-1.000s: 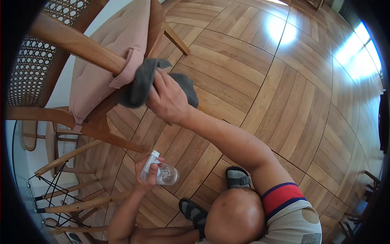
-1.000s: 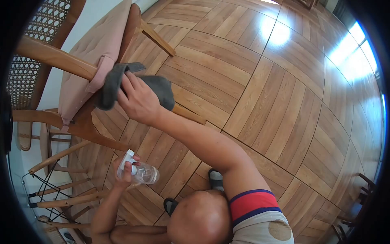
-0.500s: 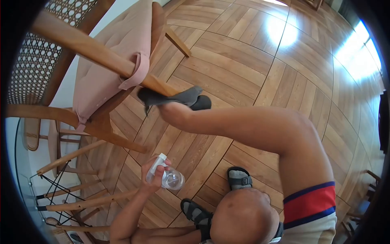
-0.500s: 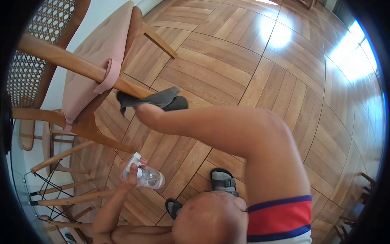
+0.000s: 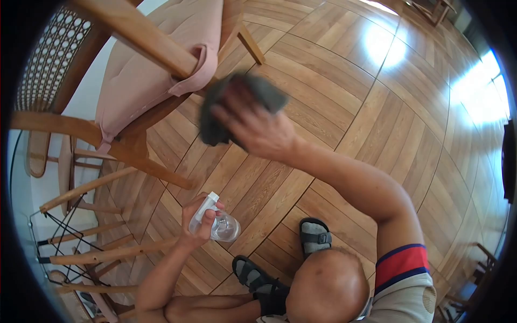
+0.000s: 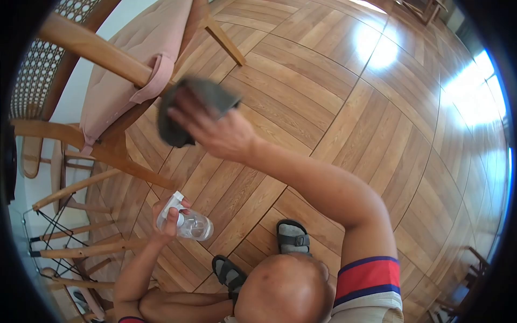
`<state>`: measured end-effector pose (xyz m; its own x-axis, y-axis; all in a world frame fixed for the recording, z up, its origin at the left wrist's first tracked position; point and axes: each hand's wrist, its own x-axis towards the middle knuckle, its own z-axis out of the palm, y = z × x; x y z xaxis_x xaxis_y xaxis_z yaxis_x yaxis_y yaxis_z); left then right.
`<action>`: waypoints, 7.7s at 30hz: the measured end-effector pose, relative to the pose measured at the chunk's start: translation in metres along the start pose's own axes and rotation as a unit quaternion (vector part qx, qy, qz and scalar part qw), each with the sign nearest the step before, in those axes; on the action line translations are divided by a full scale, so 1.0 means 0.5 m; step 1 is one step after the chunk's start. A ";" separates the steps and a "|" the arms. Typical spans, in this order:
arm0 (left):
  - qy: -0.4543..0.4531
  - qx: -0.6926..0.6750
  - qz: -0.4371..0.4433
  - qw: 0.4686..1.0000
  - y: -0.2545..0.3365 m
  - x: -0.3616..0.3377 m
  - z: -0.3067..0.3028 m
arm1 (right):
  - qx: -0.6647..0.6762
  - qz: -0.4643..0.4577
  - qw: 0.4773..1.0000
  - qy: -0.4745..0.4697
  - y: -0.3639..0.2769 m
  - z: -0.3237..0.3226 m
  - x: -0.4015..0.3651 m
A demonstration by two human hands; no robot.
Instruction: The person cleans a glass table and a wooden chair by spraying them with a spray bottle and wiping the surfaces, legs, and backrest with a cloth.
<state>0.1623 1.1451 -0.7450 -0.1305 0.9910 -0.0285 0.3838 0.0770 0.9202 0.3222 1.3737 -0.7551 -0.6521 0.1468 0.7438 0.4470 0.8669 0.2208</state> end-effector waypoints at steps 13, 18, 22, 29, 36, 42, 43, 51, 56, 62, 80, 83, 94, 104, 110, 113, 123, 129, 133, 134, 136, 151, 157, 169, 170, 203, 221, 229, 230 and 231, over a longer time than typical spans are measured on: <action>0.006 0.007 0.022 1.000 -0.011 0.004 0.000 | 0.327 0.506 0.796 -0.061 -0.101 0.201 -0.387; 0.015 0.000 -0.023 1.000 -0.033 -0.004 0.013 | 0.361 0.555 0.748 -0.037 -0.111 0.208 -0.363; -0.020 0.011 0.003 1.000 -0.033 0.014 0.021 | 0.376 0.451 0.809 0.037 -0.061 0.108 -0.136; 0.027 0.049 0.060 0.997 -0.039 0.013 0.031 | 0.616 0.542 0.567 0.074 -0.078 0.151 -0.206; 0.025 0.061 0.038 0.997 -0.041 -0.008 0.015 | 0.355 0.299 0.882 0.081 -0.045 0.180 -0.212; 0.060 0.026 0.009 0.998 -0.015 -0.005 0.000 | 0.641 0.382 0.624 -0.234 0.081 0.055 0.016; 0.083 -0.005 -0.014 0.996 -0.003 0.001 -0.007 | 0.638 0.374 0.631 -0.234 0.079 0.064 0.017; 0.255 -0.270 -0.043 0.928 0.067 0.122 -0.132 | 0.677 0.452 0.567 -0.125 -0.037 0.053 0.002; 0.312 -0.286 -0.066 0.903 0.064 0.119 -0.175 | 0.700 0.452 0.537 -0.130 -0.195 -0.025 0.058; 0.248 -0.292 -0.062 0.922 0.038 0.097 -0.339 | 0.682 0.402 0.606 0.077 -0.353 -0.019 0.140; 0.276 -0.247 -0.070 0.926 -0.073 0.064 -0.391 | 0.670 0.201 0.707 -0.105 -0.281 0.012 -0.119; 0.221 -0.217 -0.107 0.945 -0.129 0.035 -0.390 | 0.497 0.199 0.840 0.088 -0.216 -0.115 0.095; 0.096 -0.118 -0.190 0.970 -0.155 -0.001 -0.288 | 0.231 0.006 0.973 0.018 0.010 -0.044 0.131; 0.001 -0.063 -0.192 0.979 -0.080 -0.024 -0.280 | 0.556 0.503 0.612 0.252 0.457 -0.052 -0.112; 0.004 -0.068 -0.241 0.968 -0.091 -0.033 -0.272 | 0.795 0.363 0.390 0.290 0.351 -0.111 -0.124; 0.005 -0.048 -0.222 0.974 -0.097 -0.024 -0.262 | 0.823 0.384 0.295 0.296 0.299 -0.041 -0.049; 0.072 -0.038 -0.259 0.963 -0.095 -0.036 -0.257 | 0.783 0.500 0.325 0.179 -0.168 0.033 0.134; 0.184 0.049 -0.227 0.955 -0.135 -0.078 -0.267 | 0.696 0.217 0.683 -0.044 -0.401 0.027 -0.007; 0.049 -0.033 -0.247 0.967 -0.129 -0.061 -0.299 | 0.609 0.179 0.772 0.029 -0.426 0.048 -0.118; 0.074 -0.057 -0.257 0.962 -0.143 -0.060 -0.303 | 0.652 0.217 0.726 0.009 -0.427 0.055 -0.124; 0.086 -0.061 -0.273 0.956 -0.131 -0.053 -0.288 | 0.720 0.272 0.636 -0.049 -0.410 0.047 -0.102; 0.271 0.018 -0.034 0.962 -0.002 -0.043 -0.138 | 0.446 0.552 0.702 -0.055 0.232 0.090 -0.068; 0.353 0.077 -0.030 0.932 -0.006 -0.023 -0.079 | 0.557 0.434 0.674 -0.219 0.330 0.201 -0.024; 0.419 0.136 0.019 0.898 -0.036 0.036 -0.117 | 0.526 0.409 0.743 -0.058 0.286 0.127 -0.127; 0.420 0.162 0.038 0.892 -0.048 0.053 -0.128 | 0.512 0.411 0.750 -0.080 0.283 0.104 -0.135; -0.004 -0.058 0.107 0.993 0.102 0.027 0.160 | 0.631 0.500 0.587 0.084 0.615 -0.041 -0.183; 0.164 0.097 0.084 0.978 0.118 0.087 0.217 | 0.486 0.509 0.711 0.000 0.657 0.098 -0.196; 0.288 0.091 0.040 0.952 0.088 0.091 -0.046 | 0.290 0.413 0.863 -0.035 0.526 0.043 -0.212; 0.304 0.133 0.028 0.943 0.054 0.108 -0.096 | 0.315 0.372 0.873 -0.026 0.486 0.028 -0.208; 0.356 0.181 0.038 0.916 0.023 0.125 -0.141 | 0.340 0.326 0.882 -0.016 0.430 0.022 -0.202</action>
<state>0.0939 1.2004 -0.7088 -0.6044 0.6822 0.4114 0.6776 0.1685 0.7159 0.4774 1.5503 -0.7897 -0.4134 0.7242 0.5519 0.2698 0.6764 -0.6854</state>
